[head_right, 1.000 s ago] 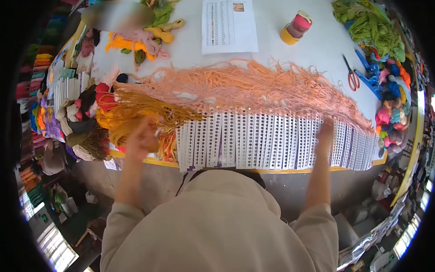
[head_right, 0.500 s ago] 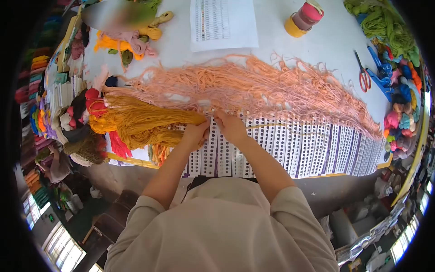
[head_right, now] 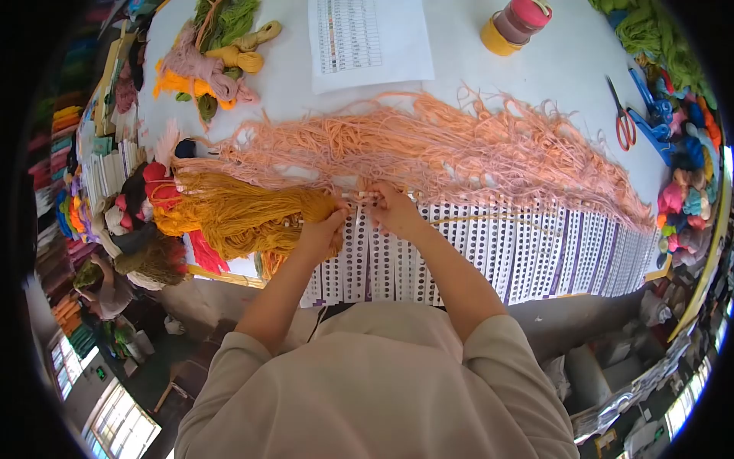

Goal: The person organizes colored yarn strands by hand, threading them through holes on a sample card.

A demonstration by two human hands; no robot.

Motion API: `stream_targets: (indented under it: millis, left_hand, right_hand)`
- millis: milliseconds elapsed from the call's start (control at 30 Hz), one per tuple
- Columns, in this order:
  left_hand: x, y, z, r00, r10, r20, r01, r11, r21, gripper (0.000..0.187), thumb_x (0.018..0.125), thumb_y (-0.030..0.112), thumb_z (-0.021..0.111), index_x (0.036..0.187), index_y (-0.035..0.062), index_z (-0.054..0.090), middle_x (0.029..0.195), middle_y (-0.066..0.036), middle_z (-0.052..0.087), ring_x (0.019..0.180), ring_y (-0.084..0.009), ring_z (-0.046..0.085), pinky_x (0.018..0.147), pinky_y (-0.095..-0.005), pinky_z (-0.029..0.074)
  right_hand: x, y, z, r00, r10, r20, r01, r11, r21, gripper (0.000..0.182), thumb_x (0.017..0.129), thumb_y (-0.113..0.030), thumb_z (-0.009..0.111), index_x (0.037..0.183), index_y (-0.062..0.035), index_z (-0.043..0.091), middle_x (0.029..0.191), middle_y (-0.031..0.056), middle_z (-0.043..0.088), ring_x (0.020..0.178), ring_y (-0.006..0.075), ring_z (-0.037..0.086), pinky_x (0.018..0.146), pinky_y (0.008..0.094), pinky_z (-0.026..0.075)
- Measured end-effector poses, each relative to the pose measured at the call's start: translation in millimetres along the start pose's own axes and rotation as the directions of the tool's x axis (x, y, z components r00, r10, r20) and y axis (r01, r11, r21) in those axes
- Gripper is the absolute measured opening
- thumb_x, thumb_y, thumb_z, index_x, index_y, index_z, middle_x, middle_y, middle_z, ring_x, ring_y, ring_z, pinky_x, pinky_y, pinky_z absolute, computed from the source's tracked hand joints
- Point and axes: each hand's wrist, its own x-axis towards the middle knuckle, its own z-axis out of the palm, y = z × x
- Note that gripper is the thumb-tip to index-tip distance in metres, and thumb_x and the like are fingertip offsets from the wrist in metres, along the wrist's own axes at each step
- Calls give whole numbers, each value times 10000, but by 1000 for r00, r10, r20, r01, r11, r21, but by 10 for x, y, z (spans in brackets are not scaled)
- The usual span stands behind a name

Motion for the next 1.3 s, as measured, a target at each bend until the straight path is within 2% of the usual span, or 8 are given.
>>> stream_targets:
  millis: [200,500,633,700,867,967,1067,1300]
  left_hand:
    - [-71,133,69,939,-270,213,342,808,-481,125,885,86,589,1005,62,615,749,-55,631,511,-83,483,446,-216,352]
    - [-4,-20,220,976,-3,219,-108,864,492,161,890,152,574,1012,52,608,824,-66,665,548,-96,531,486,-245,427]
    - [-2,70,-428,980,187,-72,-130,867,480,237,850,294,607,906,65,633,737,-24,616,572,-122,565,493,-236,450]
    - [-319,767,-791,943,-255,-215,254,967,-33,184,859,313,585,785,145,601,668,20,546,518,-57,429,436,-197,286]
    - [-711,1543,-1993,868,195,-457,-423,773,-472,265,931,369,561,907,118,641,637,41,503,453,-22,334,391,-183,233]
    - [-949,1533,-1686,665,321,-675,-345,933,104,367,930,413,572,1081,85,637,680,17,579,438,-27,340,375,-196,235]
    - [-1251,1244,-1246,948,227,-222,-195,968,158,473,935,401,576,1255,54,547,973,-88,697,552,-74,511,436,-213,369]
    - [-1610,791,-580,857,411,311,-128,754,-644,562,956,402,514,1322,-22,460,1357,-139,503,1195,-240,513,1022,-407,401]
  right_hand:
    - [25,-11,-8,1000,20,16,-21,999,29,421,855,-91,643,1237,-66,468,679,43,609,582,105,585,500,247,476]
    - [131,154,-48,988,-93,121,86,995,56,362,867,-93,637,1180,-24,467,652,51,591,511,111,542,479,272,447]
    - [219,234,86,998,-61,10,60,992,114,235,911,-139,587,1085,-20,484,624,50,584,473,116,538,460,275,446]
    - [153,138,99,996,-72,-61,71,997,-23,180,942,-187,544,1017,-30,495,604,56,588,450,123,544,446,274,449]
    - [116,98,136,991,-80,-108,68,991,-113,189,944,-218,547,1007,-44,511,602,66,601,449,128,560,453,268,457]
    - [63,67,198,986,-99,-134,82,988,-131,195,939,-208,554,1037,-49,499,619,70,610,457,142,571,463,281,455]
    - [83,261,319,913,-304,-272,161,881,-444,370,861,-120,632,1185,-74,459,773,71,609,637,158,592,583,305,480]
    - [-1156,-668,1176,869,-402,-287,427,904,27,235,827,-58,689,1041,-51,590,901,15,597,697,79,543,625,235,464]
